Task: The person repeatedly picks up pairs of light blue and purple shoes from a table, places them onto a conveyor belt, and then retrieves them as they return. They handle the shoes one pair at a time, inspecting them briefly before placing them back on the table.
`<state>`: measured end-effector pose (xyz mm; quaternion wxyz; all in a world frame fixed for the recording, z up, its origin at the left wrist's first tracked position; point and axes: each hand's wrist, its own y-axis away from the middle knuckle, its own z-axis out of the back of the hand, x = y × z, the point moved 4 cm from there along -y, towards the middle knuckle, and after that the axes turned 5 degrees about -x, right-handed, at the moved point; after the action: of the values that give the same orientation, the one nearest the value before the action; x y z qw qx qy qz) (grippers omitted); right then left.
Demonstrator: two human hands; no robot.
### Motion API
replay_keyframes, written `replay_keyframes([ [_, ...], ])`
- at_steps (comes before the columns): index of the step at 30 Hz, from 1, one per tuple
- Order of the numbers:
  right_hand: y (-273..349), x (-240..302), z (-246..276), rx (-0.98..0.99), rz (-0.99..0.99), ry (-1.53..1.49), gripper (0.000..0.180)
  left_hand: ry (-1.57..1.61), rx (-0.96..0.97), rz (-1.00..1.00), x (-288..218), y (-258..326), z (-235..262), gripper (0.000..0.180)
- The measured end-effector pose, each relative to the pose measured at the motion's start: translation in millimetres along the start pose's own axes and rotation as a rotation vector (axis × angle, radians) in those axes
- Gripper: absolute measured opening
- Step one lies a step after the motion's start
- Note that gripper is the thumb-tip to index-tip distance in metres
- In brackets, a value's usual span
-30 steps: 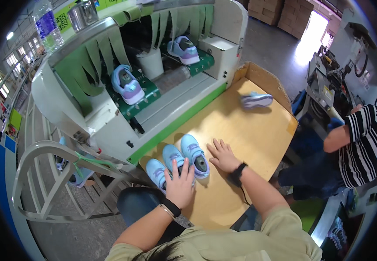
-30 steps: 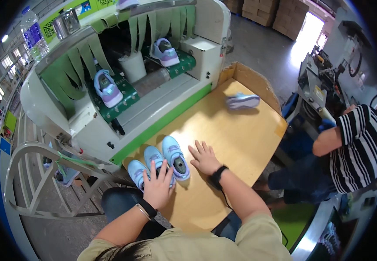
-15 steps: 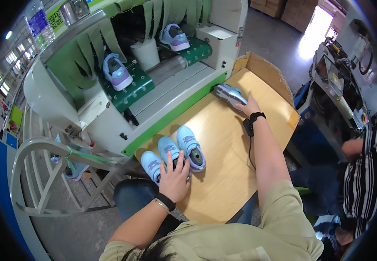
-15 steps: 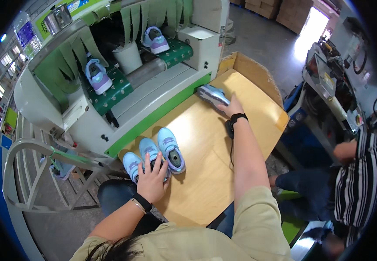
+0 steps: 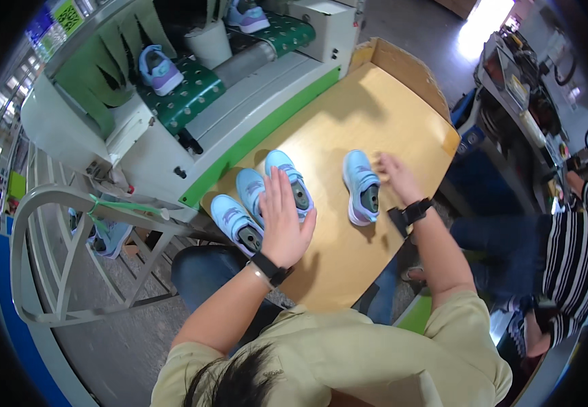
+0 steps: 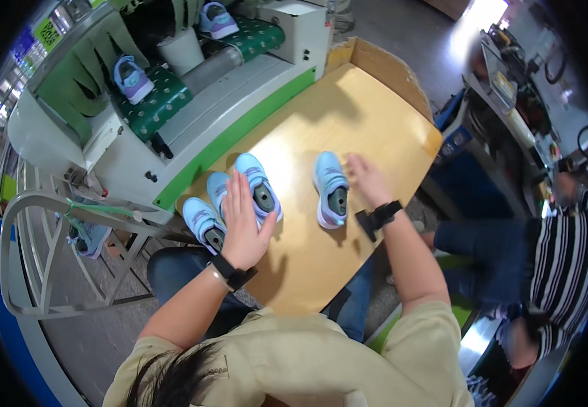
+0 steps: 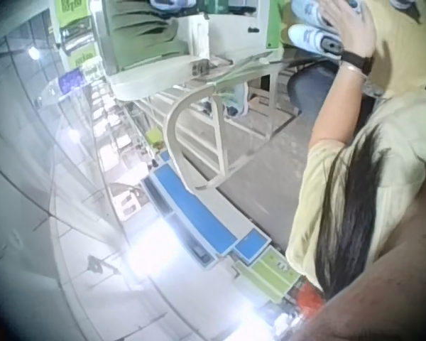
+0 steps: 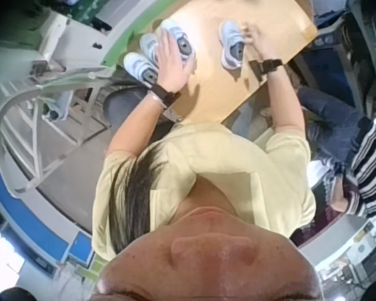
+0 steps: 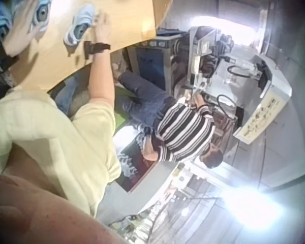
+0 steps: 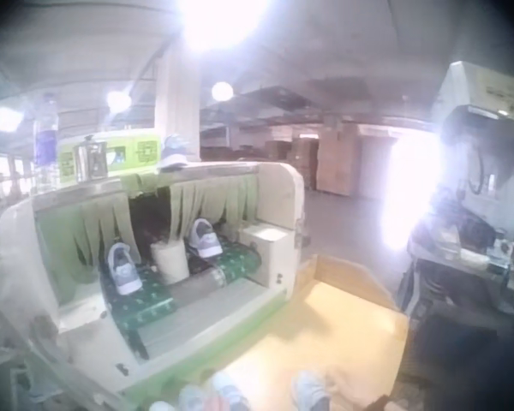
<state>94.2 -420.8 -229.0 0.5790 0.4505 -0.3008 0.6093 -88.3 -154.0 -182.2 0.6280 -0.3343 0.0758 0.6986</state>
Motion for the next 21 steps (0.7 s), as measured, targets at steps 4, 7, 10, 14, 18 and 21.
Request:
replay_keyframes([
  [4,79.1,33.8,-56.4,0.110,0.346,-0.011,0.086,-0.094,0.047,0.169,-1.9,-19.1,-52.9,0.087],
  [7,94.4,14.6,-55.9,0.010,0.299,-0.078,0.093,-0.242,0.023,-0.028,-15.6,-14.2,-63.8,0.092],
  [10,116.8,-3.9,-53.6,-0.126,0.346,0.053,0.092,0.010,-0.030,-0.048,-11.8,-11.3,-67.0,0.096],
  [14,123.4,-31.8,-63.9,-0.180,0.210,-0.176,0.086,0.338,-0.276,0.226,13.5,-22.7,-80.3,0.095],
  [18,118.4,-29.6,-67.0,-0.173,0.206,-0.189,0.086,0.467,-0.224,0.328,25.5,-31.0,-70.6,0.081],
  [21,117.5,-30.6,-65.9,-0.166,0.175,-0.210,0.085,0.748,-0.225,0.373,11.2,-36.2,-35.3,0.077],
])
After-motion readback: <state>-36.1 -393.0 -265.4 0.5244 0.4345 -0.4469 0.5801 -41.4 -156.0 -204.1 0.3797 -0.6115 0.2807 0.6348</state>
